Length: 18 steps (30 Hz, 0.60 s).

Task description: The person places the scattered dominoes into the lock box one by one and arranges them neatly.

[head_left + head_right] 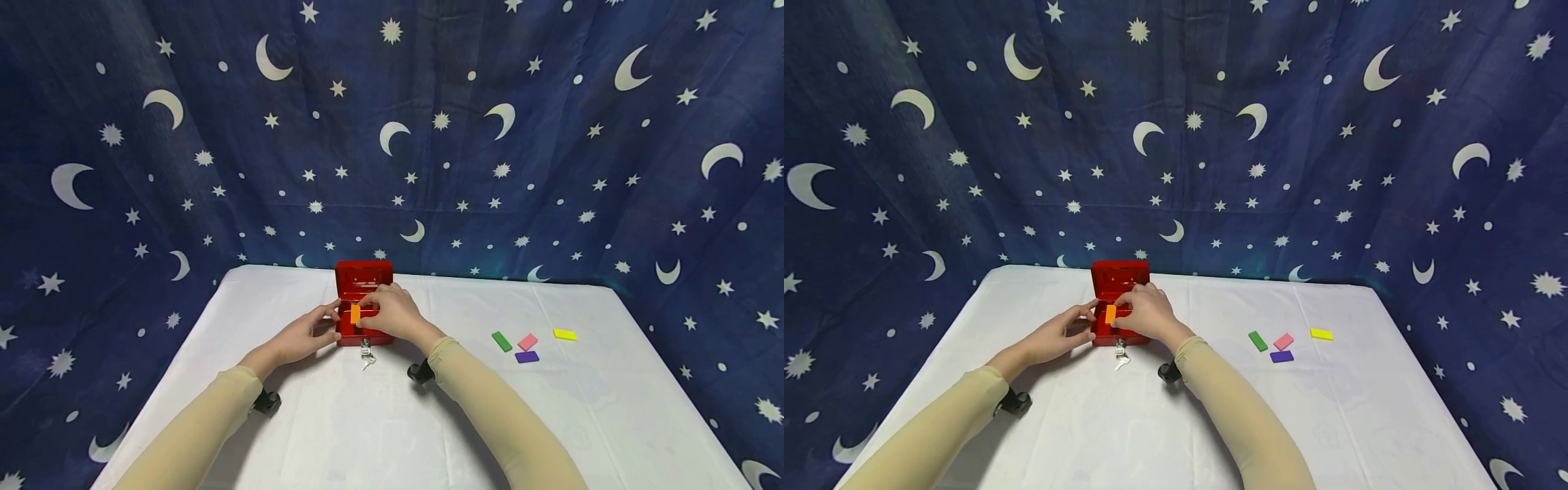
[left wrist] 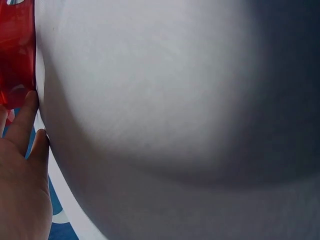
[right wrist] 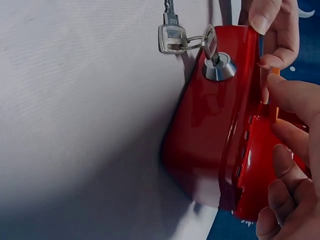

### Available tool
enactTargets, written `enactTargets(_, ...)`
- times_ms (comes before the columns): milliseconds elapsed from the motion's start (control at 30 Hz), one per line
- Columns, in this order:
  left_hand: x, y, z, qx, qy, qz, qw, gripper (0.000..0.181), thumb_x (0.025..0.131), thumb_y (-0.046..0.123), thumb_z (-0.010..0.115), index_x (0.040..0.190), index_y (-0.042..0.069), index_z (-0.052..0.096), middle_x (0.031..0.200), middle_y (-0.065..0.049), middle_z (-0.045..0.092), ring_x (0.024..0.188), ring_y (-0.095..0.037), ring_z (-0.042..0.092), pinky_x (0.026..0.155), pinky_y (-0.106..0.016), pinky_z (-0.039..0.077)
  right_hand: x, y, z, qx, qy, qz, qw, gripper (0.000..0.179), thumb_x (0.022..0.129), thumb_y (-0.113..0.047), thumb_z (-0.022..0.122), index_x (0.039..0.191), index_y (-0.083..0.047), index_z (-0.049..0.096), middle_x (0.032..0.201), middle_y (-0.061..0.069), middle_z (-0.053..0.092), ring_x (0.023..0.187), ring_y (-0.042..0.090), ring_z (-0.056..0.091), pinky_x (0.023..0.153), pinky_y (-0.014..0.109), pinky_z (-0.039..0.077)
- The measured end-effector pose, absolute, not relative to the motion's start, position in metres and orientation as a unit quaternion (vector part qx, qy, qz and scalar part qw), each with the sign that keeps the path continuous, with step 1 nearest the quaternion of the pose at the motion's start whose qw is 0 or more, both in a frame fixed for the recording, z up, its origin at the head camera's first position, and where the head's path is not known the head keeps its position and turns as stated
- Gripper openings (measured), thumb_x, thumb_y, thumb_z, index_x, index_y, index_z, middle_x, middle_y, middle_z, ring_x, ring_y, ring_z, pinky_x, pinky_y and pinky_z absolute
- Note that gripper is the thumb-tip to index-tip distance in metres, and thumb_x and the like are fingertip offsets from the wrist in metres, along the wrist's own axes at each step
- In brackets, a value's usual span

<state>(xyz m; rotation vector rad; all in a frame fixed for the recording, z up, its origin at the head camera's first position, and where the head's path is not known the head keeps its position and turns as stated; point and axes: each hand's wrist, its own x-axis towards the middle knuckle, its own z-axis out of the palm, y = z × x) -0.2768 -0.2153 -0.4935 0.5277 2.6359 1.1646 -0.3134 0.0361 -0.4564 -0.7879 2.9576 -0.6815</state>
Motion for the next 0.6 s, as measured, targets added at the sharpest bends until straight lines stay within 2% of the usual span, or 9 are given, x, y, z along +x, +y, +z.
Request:
enactTargets(167,-0.276,-0.215,-0.494,0.181,0.895,0.394,0.105,0.034,0.098,0.039,0.069,0.125,0.024,0.055,0.167,0.005,0.027,0.145,-0.029,0.042,0.115,-0.066,0.027,-0.315,0.027,-0.458,-0.256,0.949,-0.184,0.009,0.045,0.080,-0.049,0.083,0.119,-0.026,0.077,0.122,-0.002,0.068,0.111,0.019,0.051,0.097,0.040,0.044)
enactTargets(600,-0.277,-0.215,-0.496,0.186,0.892,0.398,0.102,0.034,0.097,0.039,0.070,0.124,0.026,0.054,0.167,0.007,0.026,0.145,-0.027,0.042,0.116,-0.064,0.027,-0.315,0.010,-0.462,-0.264,0.957,-0.119,0.017,0.041,0.082,-0.045,0.082,0.119,-0.027,0.077,0.115,-0.005,0.071,0.108,0.020,0.052,0.098,0.043,0.043)
